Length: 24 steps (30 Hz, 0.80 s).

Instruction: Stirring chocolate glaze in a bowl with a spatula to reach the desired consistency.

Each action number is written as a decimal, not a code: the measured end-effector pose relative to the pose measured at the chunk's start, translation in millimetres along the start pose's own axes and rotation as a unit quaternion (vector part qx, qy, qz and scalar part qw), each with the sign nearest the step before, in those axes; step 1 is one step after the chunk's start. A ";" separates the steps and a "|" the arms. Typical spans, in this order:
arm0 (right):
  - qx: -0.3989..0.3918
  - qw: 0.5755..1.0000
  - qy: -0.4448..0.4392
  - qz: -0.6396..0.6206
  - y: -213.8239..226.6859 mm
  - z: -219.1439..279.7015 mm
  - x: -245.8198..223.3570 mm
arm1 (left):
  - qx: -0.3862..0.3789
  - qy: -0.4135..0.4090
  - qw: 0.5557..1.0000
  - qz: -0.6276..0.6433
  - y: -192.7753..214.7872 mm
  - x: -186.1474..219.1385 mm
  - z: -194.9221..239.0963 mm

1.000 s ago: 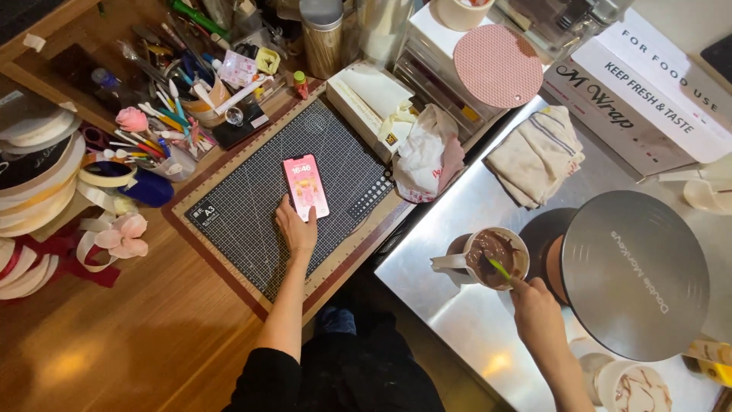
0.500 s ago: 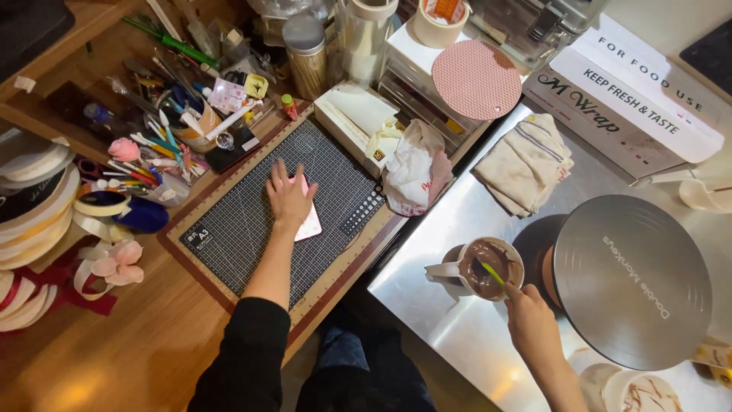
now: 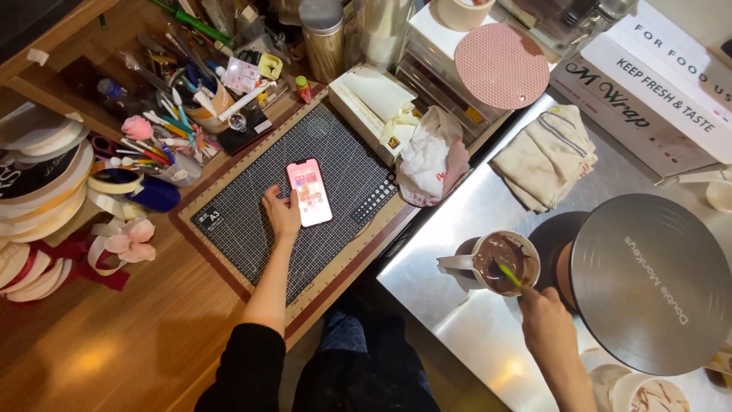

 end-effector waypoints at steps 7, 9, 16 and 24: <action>0.008 1.000 0.005 -0.017 3.6 -7.6 4.0 | 0.017 0.016 0.996 -0.081 -27.6 -5.4 -23.5; -0.035 0.999 0.022 0.021 -16.2 -5.8 13.3 | 0.032 0.039 0.990 -0.132 -26.2 -1.6 -23.9; 0.013 1.000 -0.002 -0.025 -10.4 -0.1 20.5 | 0.017 0.022 0.996 -0.090 -25.0 -4.4 -16.3; -0.031 0.998 -0.049 -0.022 -11.0 11.0 -8.6 | 0.007 0.014 0.995 -0.099 -27.5 -12.1 -23.9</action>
Point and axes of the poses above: each hand's wrist, its own z-axis away from the middle knuckle, its own y-axis out of the back of the hand, x = y × z, the point moved 9 cm from there along -z, towards the middle knuckle, and after that the axes turned 1 degree about x, right-handed, at the moved point
